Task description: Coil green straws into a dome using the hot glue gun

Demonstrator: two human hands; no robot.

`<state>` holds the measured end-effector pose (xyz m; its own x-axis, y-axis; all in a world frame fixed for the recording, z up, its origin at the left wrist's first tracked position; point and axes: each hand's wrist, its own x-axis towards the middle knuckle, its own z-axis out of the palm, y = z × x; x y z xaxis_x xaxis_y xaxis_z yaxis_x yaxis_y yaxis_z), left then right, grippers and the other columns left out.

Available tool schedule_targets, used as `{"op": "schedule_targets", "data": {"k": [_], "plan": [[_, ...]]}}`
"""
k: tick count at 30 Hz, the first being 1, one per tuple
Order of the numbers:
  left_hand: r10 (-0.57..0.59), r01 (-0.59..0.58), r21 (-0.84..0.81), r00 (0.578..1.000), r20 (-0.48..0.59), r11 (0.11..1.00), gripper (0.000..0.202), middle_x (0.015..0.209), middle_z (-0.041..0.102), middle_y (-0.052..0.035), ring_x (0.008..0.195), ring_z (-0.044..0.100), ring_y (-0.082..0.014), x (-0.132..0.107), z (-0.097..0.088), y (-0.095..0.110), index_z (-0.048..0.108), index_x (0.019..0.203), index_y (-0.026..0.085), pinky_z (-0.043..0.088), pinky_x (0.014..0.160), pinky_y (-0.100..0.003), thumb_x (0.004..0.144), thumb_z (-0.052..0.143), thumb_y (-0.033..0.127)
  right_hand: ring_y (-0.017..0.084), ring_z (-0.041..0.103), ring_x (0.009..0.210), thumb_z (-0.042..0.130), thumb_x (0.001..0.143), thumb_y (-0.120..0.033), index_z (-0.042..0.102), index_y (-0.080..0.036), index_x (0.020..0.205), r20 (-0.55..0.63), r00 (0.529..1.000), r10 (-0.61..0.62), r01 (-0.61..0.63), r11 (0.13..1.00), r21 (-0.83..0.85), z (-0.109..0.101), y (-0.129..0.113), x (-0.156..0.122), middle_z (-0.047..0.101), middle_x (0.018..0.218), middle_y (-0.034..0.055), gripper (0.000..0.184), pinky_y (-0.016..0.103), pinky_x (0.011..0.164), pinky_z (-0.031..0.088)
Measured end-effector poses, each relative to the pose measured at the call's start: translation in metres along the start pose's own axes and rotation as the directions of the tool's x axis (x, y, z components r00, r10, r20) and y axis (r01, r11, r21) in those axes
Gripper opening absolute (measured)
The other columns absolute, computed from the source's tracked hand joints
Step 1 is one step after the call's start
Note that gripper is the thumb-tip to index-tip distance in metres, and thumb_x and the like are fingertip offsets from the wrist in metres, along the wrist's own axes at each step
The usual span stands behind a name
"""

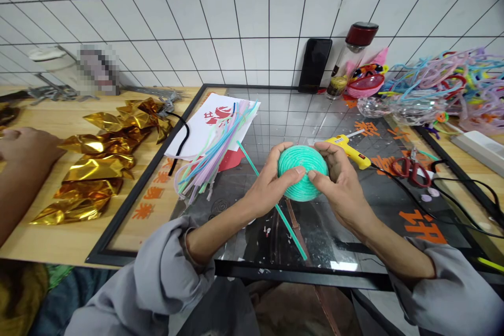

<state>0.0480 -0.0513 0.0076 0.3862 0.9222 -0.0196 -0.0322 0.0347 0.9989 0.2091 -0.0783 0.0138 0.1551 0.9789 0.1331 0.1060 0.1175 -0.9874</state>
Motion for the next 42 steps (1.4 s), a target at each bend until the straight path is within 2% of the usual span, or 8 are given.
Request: {"op": "schedule_targets", "data": {"k": [6,14,25,32,42], "plan": [[0.029,-0.029,-0.032,1.0,-0.009,0.999,0.054,0.135,0.054,-0.0068,0.123,0.053,-0.0265,0.002,-0.002,-0.008,0.045,0.137,0.027,0.044,0.104,-0.042,0.089,0.062,0.046,0.026,0.056,0.12,0.073,0.073,-0.035,0.05,-0.028,0.117,0.007,1.0,-0.025,0.025,0.999,-0.021,-0.001,0.002,0.0,0.057,0.122,0.0067,0.051,0.049,0.106,0.046],[0.058,-0.057,-0.018,0.998,0.009,0.998,0.057,0.135,0.054,-0.008,0.123,0.053,-0.0256,0.002,-0.002,-0.008,0.043,0.138,0.026,0.045,0.104,-0.041,0.091,0.062,0.052,0.027,0.054,0.123,0.075,0.07,-0.034,0.05,-0.027,0.117,-0.005,1.0,0.011,-0.011,1.0,0.012,0.0,0.0,0.0,0.056,0.126,0.0084,0.054,0.052,0.111,0.042],[0.027,-0.027,0.008,1.0,0.013,1.0,0.06,0.136,0.053,-0.01,0.119,0.055,-0.0254,0.0,0.0,0.0,0.04,0.138,0.024,0.049,0.099,-0.039,0.088,0.065,0.046,0.028,0.054,0.127,0.077,0.07,-0.035,0.048,-0.029,0.119,-0.002,1.0,0.011,-0.011,0.999,0.047,0.001,0.001,0.0,0.057,0.129,0.0089,0.057,0.054,0.113,0.041],[0.05,-0.05,0.105,0.999,0.005,0.993,0.056,0.141,0.05,-0.0115,0.127,0.051,-0.0282,-0.002,0.0,0.003,0.039,0.14,0.022,0.043,0.108,-0.046,0.091,0.058,0.041,0.028,0.053,0.128,0.076,0.068,-0.033,0.047,-0.028,0.119,-0.004,1.0,0.025,-0.024,0.998,0.061,0.001,-0.001,0.0,0.057,0.128,0.0092,0.058,0.054,0.113,0.04],[0.085,-0.085,0.15,0.996,0.006,0.985,0.049,0.147,0.046,-0.0122,0.133,0.046,-0.0297,-0.003,0.0,0.005,0.041,0.138,0.02,0.036,0.115,-0.048,0.093,0.049,0.038,0.028,0.053,0.128,0.076,0.069,-0.032,0.045,-0.028,0.121,0.007,1.0,0.024,-0.024,0.997,0.069,0.001,0.0,0.0,0.056,0.129,0.0098,0.06,0.054,0.114,0.04]]}}
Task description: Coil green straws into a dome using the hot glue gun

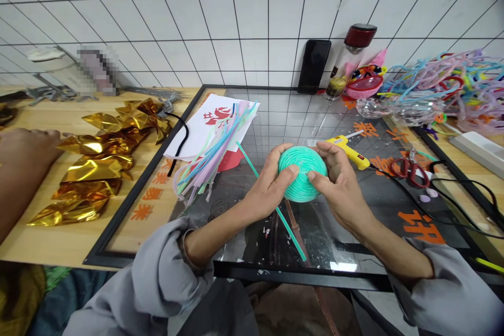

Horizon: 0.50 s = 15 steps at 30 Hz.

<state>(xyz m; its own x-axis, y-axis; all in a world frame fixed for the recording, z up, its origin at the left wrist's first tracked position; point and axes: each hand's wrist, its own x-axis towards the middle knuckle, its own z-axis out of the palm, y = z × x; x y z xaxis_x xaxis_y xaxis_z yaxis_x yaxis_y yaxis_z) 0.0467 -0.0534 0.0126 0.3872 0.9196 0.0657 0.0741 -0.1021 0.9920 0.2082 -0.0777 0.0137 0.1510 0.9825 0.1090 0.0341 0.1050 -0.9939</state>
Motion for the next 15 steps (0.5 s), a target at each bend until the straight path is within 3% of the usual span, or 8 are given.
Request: {"op": "schedule_targets", "data": {"k": [5,15], "plan": [[0.008,-0.009,-0.038,1.0,-0.019,0.999,0.043,0.148,0.048,-0.0126,0.134,0.047,-0.0295,-0.001,0.002,-0.002,0.044,0.136,0.019,0.036,0.115,-0.047,0.098,0.041,0.038,0.027,0.053,0.127,0.074,0.069,-0.033,0.044,-0.028,0.122,-0.011,1.0,0.021,-0.021,1.0,0.0,0.0,-0.001,-0.001,0.055,0.13,0.01,0.062,0.053,0.114,0.04],[0.028,-0.034,-0.132,0.999,-0.045,0.991,0.048,0.139,0.056,-0.01,0.125,0.054,-0.026,0.002,0.003,-0.014,0.048,0.135,0.023,0.042,0.109,-0.042,0.102,0.035,0.056,0.027,0.056,0.124,0.076,0.069,-0.037,0.041,-0.029,0.131,-0.023,1.0,0.01,-0.011,1.0,-0.015,0.0,0.002,-0.001,0.056,0.13,0.0094,0.071,0.052,0.109,0.044]]}}
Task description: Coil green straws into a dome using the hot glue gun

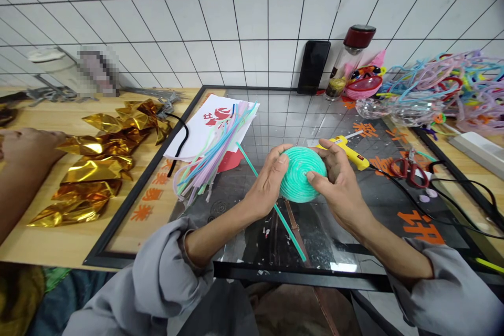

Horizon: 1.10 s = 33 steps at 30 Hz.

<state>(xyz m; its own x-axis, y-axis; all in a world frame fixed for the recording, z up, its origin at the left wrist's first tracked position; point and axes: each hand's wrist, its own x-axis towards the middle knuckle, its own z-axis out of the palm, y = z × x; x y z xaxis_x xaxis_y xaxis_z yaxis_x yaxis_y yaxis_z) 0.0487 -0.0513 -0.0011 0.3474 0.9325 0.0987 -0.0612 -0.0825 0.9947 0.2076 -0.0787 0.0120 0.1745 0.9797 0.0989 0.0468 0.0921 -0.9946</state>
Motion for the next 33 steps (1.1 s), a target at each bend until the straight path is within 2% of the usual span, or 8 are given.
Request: {"op": "schedule_targets", "data": {"k": [5,8,14,20,33], "plan": [[-0.025,0.024,0.079,0.999,0.022,0.997,0.043,0.146,0.049,-0.0116,0.133,0.048,-0.0286,0.0,0.0,0.006,0.045,0.135,0.021,0.036,0.114,-0.046,0.098,0.046,0.044,0.027,0.056,0.124,0.074,0.074,-0.038,0.04,-0.029,0.135,0.026,0.999,-0.034,0.035,0.999,-0.035,-0.003,0.003,0.0,0.056,0.131,0.0094,0.07,0.051,0.108,0.046],[-0.018,0.014,0.124,0.999,0.029,0.992,0.043,0.148,0.047,-0.0128,0.135,0.046,-0.0297,-0.001,0.0,0.009,0.043,0.135,0.02,0.035,0.115,-0.048,0.097,0.046,0.04,0.027,0.056,0.125,0.074,0.074,-0.036,0.04,-0.029,0.135,0.029,0.999,-0.026,0.027,0.999,-0.022,-0.003,0.003,0.0,0.056,0.131,0.0094,0.07,0.051,0.109,0.045],[0.012,-0.019,0.15,0.999,0.043,0.989,0.046,0.147,0.046,-0.0142,0.135,0.045,-0.0294,0.0,0.0,0.01,0.04,0.135,0.019,0.035,0.115,-0.048,0.096,0.047,0.043,0.027,0.055,0.125,0.073,0.073,-0.039,0.04,-0.029,0.136,0.019,1.0,-0.024,0.025,0.999,-0.04,-0.002,0.003,0.0,0.055,0.132,0.0101,0.072,0.051,0.109,0.045],[-0.002,-0.007,0.143,0.998,0.065,0.99,0.06,0.147,0.044,-0.0168,0.136,0.044,-0.0317,-0.002,-0.001,0.01,0.036,0.138,0.017,0.035,0.115,-0.048,0.091,0.057,0.049,0.028,0.056,0.124,0.075,0.072,-0.037,0.041,-0.029,0.134,0.02,1.0,-0.011,0.011,1.0,-0.027,-0.002,0.001,-0.001,0.055,0.131,0.0102,0.071,0.052,0.108,0.046],[-0.065,0.062,0.048,0.996,0.056,0.997,0.066,0.141,0.05,-0.0136,0.127,0.052,-0.0305,-0.002,0.0,0.013,0.038,0.138,0.021,0.046,0.103,-0.045,0.086,0.067,0.049,0.028,0.055,0.126,0.079,0.071,-0.038,0.041,-0.03,0.134,0.036,0.999,0.012,-0.012,1.0,0.013,-0.002,-0.002,-0.002,0.054,0.132,0.0096,0.074,0.05,0.108,0.046]]}}
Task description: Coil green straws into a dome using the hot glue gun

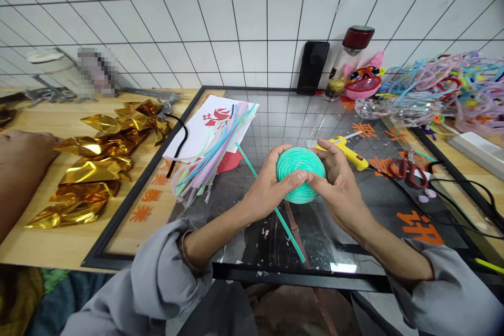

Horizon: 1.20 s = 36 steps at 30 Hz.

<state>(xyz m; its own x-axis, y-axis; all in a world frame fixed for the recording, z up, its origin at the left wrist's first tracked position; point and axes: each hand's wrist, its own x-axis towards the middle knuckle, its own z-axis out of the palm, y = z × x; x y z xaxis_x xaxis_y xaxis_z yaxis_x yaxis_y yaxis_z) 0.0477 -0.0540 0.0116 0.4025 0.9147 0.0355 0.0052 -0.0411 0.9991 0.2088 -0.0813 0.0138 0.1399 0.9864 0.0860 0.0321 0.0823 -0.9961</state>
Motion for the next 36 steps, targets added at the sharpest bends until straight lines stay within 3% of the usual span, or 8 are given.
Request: {"op": "schedule_targets", "data": {"k": [18,22,25,27,29,31,34,36], "plan": [[-0.003,-0.001,-0.043,0.994,-0.106,0.999,0.056,0.118,0.063,-0.0068,0.102,0.061,-0.0219,0.007,-0.002,-0.007,0.049,0.13,0.021,0.052,0.085,-0.034,0.083,0.068,0.045,0.027,0.051,0.134,0.074,0.081,-0.051,0.039,-0.033,0.141,0.061,0.998,0.024,-0.029,0.996,0.082,0.001,-0.002,-0.006,0.05,0.144,0.0093,0.071,0.049,0.109,0.046],[-0.026,0.008,-0.132,0.99,-0.137,0.991,0.055,0.115,0.061,-0.0069,0.098,0.059,-0.0201,0.009,-0.002,-0.009,0.05,0.129,0.021,0.05,0.082,-0.032,0.083,0.067,0.046,0.027,0.047,0.137,0.066,0.09,-0.048,0.048,-0.035,0.134,-0.044,0.983,-0.179,0.175,0.981,-0.085,-0.005,0.0,-0.004,0.052,0.142,0.0073,0.049,0.053,0.113,0.039],[-0.076,0.041,-0.224,0.986,-0.151,0.974,0.057,0.112,0.06,-0.0068,0.094,0.057,-0.0193,0.01,0.0,-0.006,0.051,0.125,0.02,0.049,0.079,-0.032,0.078,0.069,0.046,0.026,0.059,0.115,0.062,0.094,-0.037,0.06,-0.03,0.098,-0.126,0.856,-0.501,0.44,0.835,-0.331,-0.013,-0.001,0.0,0.063,0.112,0.0056,0.008,0.052,0.105,0.044],[-0.105,0.059,-0.27,0.982,-0.16,0.961,0.057,0.108,0.06,-0.0066,0.091,0.056,-0.0188,0.011,0.001,-0.003,0.052,0.122,0.019,0.049,0.077,-0.032,0.075,0.069,0.047,0.024,0.062,0.093,0.057,0.096,-0.029,0.057,-0.028,0.084,-0.086,0.738,-0.669,0.572,0.688,-0.447,-0.018,-0.002,0.002,0.061,0.089,0.0035,0.012,0.05,0.093,0.048],[-0.119,0.065,-0.303,0.979,-0.164,0.951,0.057,0.104,0.06,-0.006,0.088,0.056,-0.018,0.011,0.002,0.0,0.052,0.12,0.018,0.049,0.075,-0.031,0.073,0.07,0.047,0.024,0.061,0.086,0.052,0.096,-0.022,0.059,-0.03,0.089,-0.004,0.637,-0.771,0.663,0.551,-0.507,-0.02,-0.004,0.002,0.061,0.085,0.0031,0.012,0.05,0.088,0.048],[-0.125,0.064,-0.324,0.977,-0.171,0.944,0.057,0.101,0.061,-0.0049,0.085,0.057,-0.0173,0.011,0.002,0.002,0.052,0.118,0.019,0.048,0.074,-0.031,0.072,0.071,0.047,0.027,0.062,0.095,0.051,0.093,-0.019,0.063,-0.033,0.107,0.1,0.559,-0.823,0.719,0.421,-0.553,-0.022,-0.005,0.0,0.064,0.097,0.005,0.023,0.052,0.091,0.047],[-0.115,0.05,-0.339,0.978,-0.174,0.939,0.055,0.097,0.061,-0.0031,0.082,0.058,-0.0163,0.011,0.002,0.003,0.052,0.117,0.02,0.049,0.073,-0.03,0.072,0.071,0.046,0.032,0.057,0.113,0.055,0.089,-0.022,0.058,-0.039,0.133,0.266,0.513,-0.816,0.742,0.266,-0.615,-0.021,-0.005,-0.004,0.063,0.122,0.0061,0.048,0.056,0.099,0.042],[-0.098,0.033,-0.335,0.979,-0.18,0.942,0.054,0.097,0.062,-0.0024,0.082,0.059,-0.0158,0.011,0.003,0.002,0.052,0.117,0.02,0.05,0.073,-0.029,0.074,0.071,0.046,0.034,0.054,0.119,0.057,0.088,-0.027,0.057,-0.044,0.136,0.354,0.516,-0.78,0.735,0.191,-0.65,-0.02,-0.002,-0.004,0.061,0.13,0.0043,0.05,0.058,0.103,0.037]]}}
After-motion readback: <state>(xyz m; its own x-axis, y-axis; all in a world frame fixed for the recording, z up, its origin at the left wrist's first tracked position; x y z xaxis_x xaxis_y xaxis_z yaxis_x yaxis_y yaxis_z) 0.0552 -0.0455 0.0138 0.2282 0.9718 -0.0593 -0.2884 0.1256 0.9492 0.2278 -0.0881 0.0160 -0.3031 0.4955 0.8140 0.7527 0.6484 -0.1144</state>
